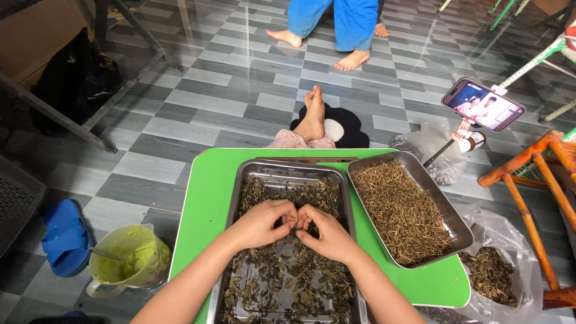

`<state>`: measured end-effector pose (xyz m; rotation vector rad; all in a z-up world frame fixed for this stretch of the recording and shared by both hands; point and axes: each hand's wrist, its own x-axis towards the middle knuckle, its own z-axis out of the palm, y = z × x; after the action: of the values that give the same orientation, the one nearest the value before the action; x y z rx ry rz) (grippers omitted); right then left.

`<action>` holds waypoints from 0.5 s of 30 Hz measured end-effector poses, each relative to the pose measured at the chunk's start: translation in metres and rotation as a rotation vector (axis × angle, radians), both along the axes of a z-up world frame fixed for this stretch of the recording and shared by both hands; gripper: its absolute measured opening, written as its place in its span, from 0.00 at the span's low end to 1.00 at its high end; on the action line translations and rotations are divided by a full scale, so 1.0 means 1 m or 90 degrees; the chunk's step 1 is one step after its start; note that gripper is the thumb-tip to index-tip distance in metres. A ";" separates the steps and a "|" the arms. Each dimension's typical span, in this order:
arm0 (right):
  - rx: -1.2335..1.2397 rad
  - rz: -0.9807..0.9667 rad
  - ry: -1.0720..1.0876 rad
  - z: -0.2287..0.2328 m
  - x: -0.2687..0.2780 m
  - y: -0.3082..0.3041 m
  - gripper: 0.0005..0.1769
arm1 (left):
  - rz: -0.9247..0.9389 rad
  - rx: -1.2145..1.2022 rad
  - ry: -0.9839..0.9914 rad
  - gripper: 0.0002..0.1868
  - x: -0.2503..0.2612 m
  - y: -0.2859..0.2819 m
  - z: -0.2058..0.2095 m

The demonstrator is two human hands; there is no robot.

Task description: Sorting dried tea leaves by hand to remove stems and impurities.

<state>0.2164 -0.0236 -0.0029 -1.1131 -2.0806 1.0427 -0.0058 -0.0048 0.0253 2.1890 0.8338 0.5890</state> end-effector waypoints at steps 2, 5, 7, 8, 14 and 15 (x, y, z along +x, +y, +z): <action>0.010 0.006 -0.004 0.002 -0.001 -0.003 0.05 | -0.001 0.007 0.000 0.03 0.000 -0.003 0.002; 0.029 0.012 -0.013 0.002 -0.001 -0.002 0.02 | -0.010 0.001 -0.008 0.03 0.002 -0.006 0.005; 0.038 0.010 -0.018 -0.001 0.000 -0.002 0.04 | -0.022 -0.012 -0.018 0.03 0.004 -0.008 0.007; 0.053 0.012 -0.016 -0.002 0.000 -0.001 0.06 | -0.015 -0.021 -0.021 0.03 0.005 -0.008 0.008; 0.107 0.024 0.026 -0.002 0.001 0.000 0.12 | 0.021 -0.017 -0.022 0.03 0.005 -0.005 0.002; 0.113 0.024 0.034 -0.001 0.001 0.000 0.13 | 0.023 -0.009 -0.022 0.04 0.005 -0.004 0.001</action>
<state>0.2176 -0.0239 -0.0040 -0.9513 -2.1121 0.8759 -0.0004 -0.0092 0.0262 2.1484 0.8584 0.6354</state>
